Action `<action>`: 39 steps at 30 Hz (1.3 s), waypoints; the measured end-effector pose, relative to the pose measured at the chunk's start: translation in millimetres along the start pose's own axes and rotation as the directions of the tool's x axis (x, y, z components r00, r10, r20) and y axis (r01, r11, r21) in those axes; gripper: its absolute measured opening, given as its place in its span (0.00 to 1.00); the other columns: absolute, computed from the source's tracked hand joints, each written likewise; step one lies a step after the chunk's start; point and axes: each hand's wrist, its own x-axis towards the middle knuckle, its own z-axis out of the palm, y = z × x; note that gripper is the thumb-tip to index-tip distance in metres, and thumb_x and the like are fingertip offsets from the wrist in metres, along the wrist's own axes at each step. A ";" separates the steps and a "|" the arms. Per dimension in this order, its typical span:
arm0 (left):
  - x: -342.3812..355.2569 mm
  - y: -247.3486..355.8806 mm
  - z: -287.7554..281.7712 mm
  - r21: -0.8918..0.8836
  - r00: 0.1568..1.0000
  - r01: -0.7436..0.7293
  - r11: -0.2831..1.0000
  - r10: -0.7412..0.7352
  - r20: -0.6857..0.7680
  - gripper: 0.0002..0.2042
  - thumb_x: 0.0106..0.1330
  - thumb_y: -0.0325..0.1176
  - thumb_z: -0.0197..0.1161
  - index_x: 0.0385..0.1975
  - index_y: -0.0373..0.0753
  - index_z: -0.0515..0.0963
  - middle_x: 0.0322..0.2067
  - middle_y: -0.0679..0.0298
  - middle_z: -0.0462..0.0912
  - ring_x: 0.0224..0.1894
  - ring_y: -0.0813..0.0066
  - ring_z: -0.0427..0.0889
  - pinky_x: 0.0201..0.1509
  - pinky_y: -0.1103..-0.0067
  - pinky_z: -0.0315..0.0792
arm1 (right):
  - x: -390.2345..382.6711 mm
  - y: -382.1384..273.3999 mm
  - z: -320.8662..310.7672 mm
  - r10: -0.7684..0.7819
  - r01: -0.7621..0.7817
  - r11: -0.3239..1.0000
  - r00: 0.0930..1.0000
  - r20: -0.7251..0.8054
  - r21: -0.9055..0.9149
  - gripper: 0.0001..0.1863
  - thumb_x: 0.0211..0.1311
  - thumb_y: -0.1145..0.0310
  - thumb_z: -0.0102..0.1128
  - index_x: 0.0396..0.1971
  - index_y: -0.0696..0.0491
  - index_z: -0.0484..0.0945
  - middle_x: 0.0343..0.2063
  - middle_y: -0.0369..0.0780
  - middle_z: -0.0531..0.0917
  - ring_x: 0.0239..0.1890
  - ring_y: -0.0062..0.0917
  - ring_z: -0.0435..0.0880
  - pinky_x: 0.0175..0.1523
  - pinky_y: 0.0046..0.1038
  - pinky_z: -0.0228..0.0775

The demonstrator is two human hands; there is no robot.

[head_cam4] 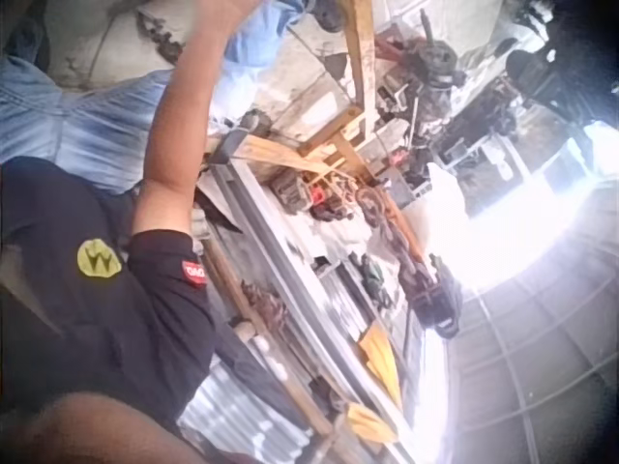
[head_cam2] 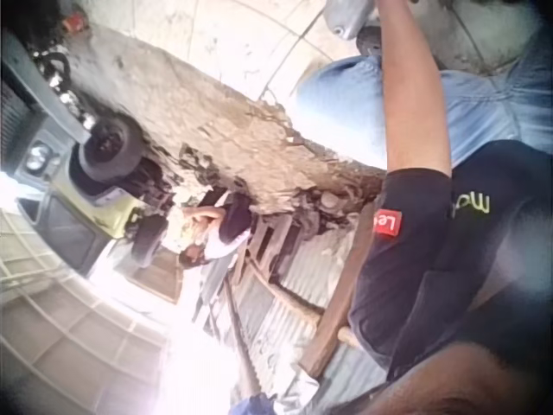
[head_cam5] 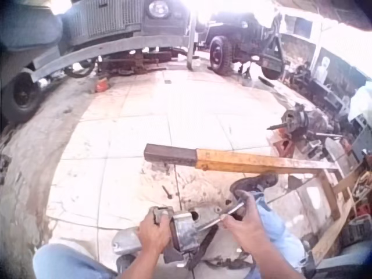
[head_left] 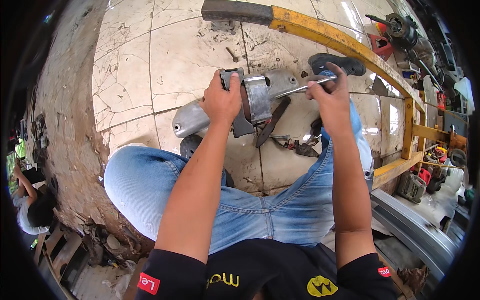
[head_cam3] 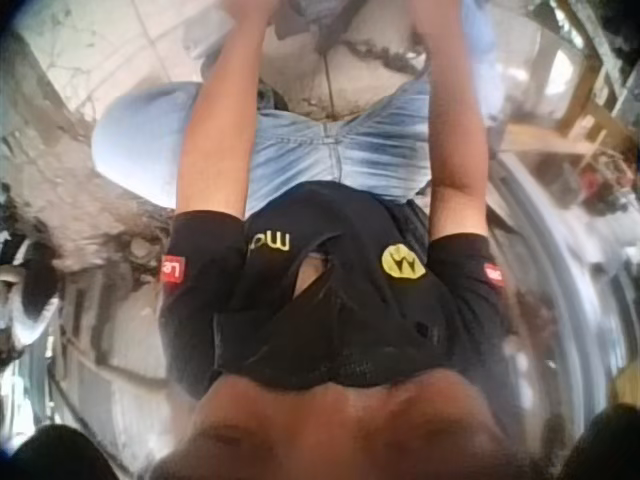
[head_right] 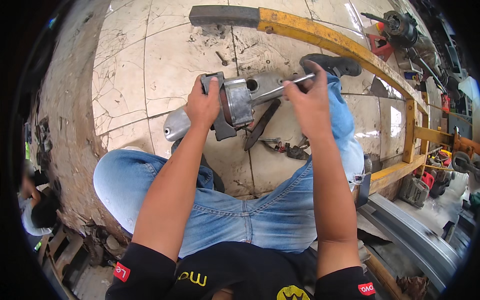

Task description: The person sits on the floor and uses a T-handle wrench to loosen and tighten bolts on a metallic mechanical component. They repeatedly adjust the part's position and manipulate the bolts with the wrench throughout the clip.

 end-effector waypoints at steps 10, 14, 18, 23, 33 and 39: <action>-3.6 2.3 -7.4 0.079 0.992 -0.124 0.989 0.125 -0.007 0.31 0.66 0.61 0.55 0.62 0.46 0.74 0.50 0.55 0.84 0.56 0.54 0.79 0.66 0.58 0.58 | -1.5 -4.5 39.9 -0.100 0.103 0.995 0.985 0.140 -0.016 0.27 0.58 0.74 0.67 0.55 0.62 0.66 0.34 0.42 0.84 0.40 0.22 0.81 0.47 0.26 0.71; -4.9 1.0 -5.8 0.036 0.988 -0.149 0.988 0.151 -0.030 0.30 0.65 0.59 0.56 0.61 0.45 0.75 0.47 0.54 0.84 0.55 0.56 0.78 0.67 0.57 0.55 | 8.5 -3.5 48.4 -0.086 0.099 0.993 0.982 0.169 -0.071 0.21 0.58 0.76 0.67 0.49 0.62 0.68 0.34 0.42 0.83 0.40 0.22 0.81 0.46 0.26 0.72; -6.9 5.1 -8.9 0.067 0.991 -0.130 0.989 0.131 -0.020 0.30 0.66 0.59 0.55 0.60 0.45 0.75 0.46 0.55 0.85 0.55 0.55 0.79 0.67 0.59 0.57 | 14.5 -10.9 52.1 0.095 -0.028 0.977 0.943 0.319 -0.210 0.17 0.59 0.78 0.65 0.45 0.60 0.68 0.33 0.43 0.83 0.37 0.22 0.82 0.42 0.25 0.73; -6.6 2.3 -7.2 0.068 0.988 -0.151 0.986 0.152 -0.006 0.29 0.67 0.59 0.54 0.60 0.46 0.75 0.47 0.55 0.85 0.54 0.53 0.80 0.65 0.60 0.60 | 22.3 -16.2 56.4 0.137 -0.155 0.988 0.923 0.359 0.022 0.16 0.62 0.80 0.60 0.46 0.63 0.65 0.36 0.47 0.81 0.38 0.31 0.86 0.36 0.29 0.81; -3.4 4.2 -7.2 0.062 0.992 -0.128 0.990 0.128 0.015 0.29 0.67 0.58 0.54 0.61 0.46 0.75 0.47 0.56 0.85 0.55 0.56 0.78 0.67 0.58 0.56 | 63.8 -22.1 81.1 -0.008 -0.068 0.964 0.959 0.283 0.257 0.19 0.67 0.79 0.57 0.52 0.57 0.60 0.40 0.50 0.82 0.40 0.38 0.87 0.41 0.36 0.84; -5.1 2.4 -11.0 0.085 0.991 -0.131 0.988 0.131 0.006 0.27 0.69 0.57 0.52 0.61 0.47 0.74 0.48 0.55 0.85 0.56 0.54 0.78 0.65 0.58 0.58 | 41.6 -35.2 75.5 0.043 -0.093 0.983 0.955 0.295 0.157 0.15 0.67 0.81 0.55 0.48 0.57 0.62 0.38 0.50 0.83 0.38 0.35 0.88 0.38 0.33 0.84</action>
